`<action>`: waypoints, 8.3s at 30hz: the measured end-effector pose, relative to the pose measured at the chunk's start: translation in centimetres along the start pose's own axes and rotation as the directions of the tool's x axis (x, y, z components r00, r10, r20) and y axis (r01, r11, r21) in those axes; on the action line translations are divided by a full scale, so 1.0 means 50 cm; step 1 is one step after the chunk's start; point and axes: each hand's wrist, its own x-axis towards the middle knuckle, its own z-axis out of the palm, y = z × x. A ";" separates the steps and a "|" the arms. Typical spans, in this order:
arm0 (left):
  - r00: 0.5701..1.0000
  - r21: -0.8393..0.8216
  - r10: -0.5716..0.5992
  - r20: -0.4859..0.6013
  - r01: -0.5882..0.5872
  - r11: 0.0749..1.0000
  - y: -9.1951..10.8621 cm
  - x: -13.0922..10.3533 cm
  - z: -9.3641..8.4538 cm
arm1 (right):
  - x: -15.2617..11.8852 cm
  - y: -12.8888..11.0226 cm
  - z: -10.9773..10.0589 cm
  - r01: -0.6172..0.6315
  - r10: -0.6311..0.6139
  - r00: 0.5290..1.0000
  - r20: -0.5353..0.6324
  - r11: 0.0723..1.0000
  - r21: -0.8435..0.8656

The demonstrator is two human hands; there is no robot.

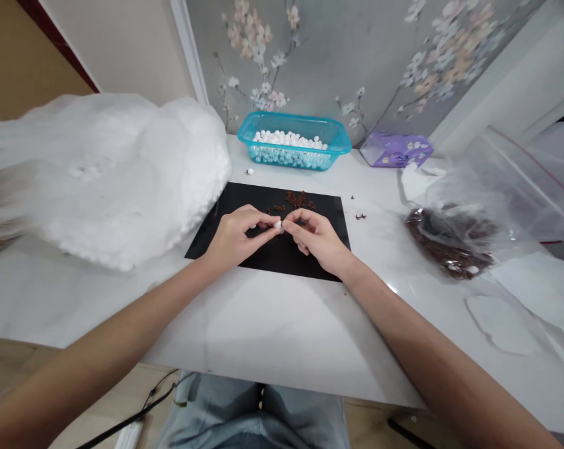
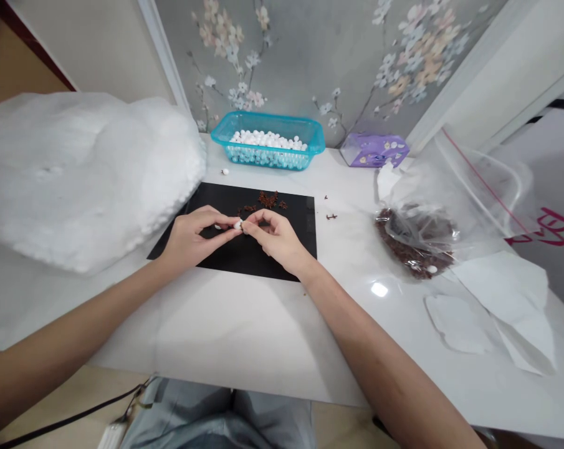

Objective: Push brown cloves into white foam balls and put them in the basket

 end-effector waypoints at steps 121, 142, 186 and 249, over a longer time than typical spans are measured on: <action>0.912 0.258 -0.089 0.400 -0.019 0.966 -0.049 0.013 -0.017 | 0.012 0.013 -0.006 -0.009 -0.023 0.993 -0.112 0.961 -0.276; 0.882 0.221 -0.015 0.471 -0.101 0.970 -0.031 0.013 -0.023 | 0.014 0.016 -0.006 -0.029 0.000 0.980 -0.201 0.990 -0.141; 0.919 0.152 -0.123 0.374 0.070 0.986 -0.036 0.013 -0.020 | 0.014 0.013 -0.004 -0.012 -0.015 0.974 -0.227 0.993 -0.120; 0.966 0.695 -0.201 0.160 0.034 0.718 -0.097 0.315 -0.060 | 0.040 0.031 0.010 0.050 -0.133 0.894 -0.428 0.978 -0.201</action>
